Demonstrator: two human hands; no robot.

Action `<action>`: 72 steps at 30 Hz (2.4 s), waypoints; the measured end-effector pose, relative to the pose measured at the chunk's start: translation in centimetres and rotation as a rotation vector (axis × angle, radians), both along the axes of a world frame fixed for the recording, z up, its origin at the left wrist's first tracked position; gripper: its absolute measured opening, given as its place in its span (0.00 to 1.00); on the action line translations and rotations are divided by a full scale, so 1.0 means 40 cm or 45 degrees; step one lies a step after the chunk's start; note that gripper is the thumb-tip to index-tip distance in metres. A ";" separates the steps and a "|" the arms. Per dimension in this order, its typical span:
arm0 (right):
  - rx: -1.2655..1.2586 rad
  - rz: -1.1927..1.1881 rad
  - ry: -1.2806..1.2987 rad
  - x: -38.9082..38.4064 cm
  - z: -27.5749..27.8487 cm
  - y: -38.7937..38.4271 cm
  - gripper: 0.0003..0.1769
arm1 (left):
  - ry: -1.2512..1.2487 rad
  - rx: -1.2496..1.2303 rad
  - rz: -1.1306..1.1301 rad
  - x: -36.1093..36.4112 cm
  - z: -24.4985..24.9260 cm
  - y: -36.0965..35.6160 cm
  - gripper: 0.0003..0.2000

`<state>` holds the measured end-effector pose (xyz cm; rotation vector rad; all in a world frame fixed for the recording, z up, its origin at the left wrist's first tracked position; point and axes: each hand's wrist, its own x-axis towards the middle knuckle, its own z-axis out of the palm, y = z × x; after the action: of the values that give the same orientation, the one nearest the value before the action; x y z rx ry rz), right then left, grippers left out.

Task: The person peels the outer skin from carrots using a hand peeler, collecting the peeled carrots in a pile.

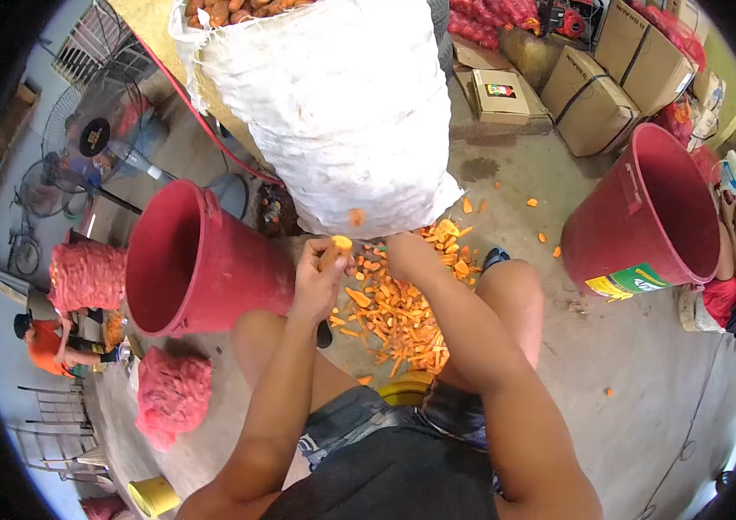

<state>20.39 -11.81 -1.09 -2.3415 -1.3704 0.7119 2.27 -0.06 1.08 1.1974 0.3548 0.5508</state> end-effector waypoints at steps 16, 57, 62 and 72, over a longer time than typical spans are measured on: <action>0.537 0.064 0.924 0.119 0.184 -0.017 0.26 | 0.219 0.297 -0.235 -0.050 0.071 0.065 0.46; 0.729 -0.188 1.282 0.158 0.091 0.022 0.20 | -0.185 -0.264 -0.304 -0.058 0.082 0.016 0.47; 0.726 -0.023 1.107 0.070 0.200 0.007 0.26 | -0.118 -0.321 -0.148 -0.029 0.047 0.021 0.47; 0.744 -0.190 1.241 0.133 0.127 0.009 0.24 | -0.224 -0.248 -0.287 -0.047 0.094 -0.004 0.47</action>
<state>25.72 -11.43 3.98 -1.3031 -0.7824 1.0277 0.39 -0.22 4.85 0.9778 0.1181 0.4120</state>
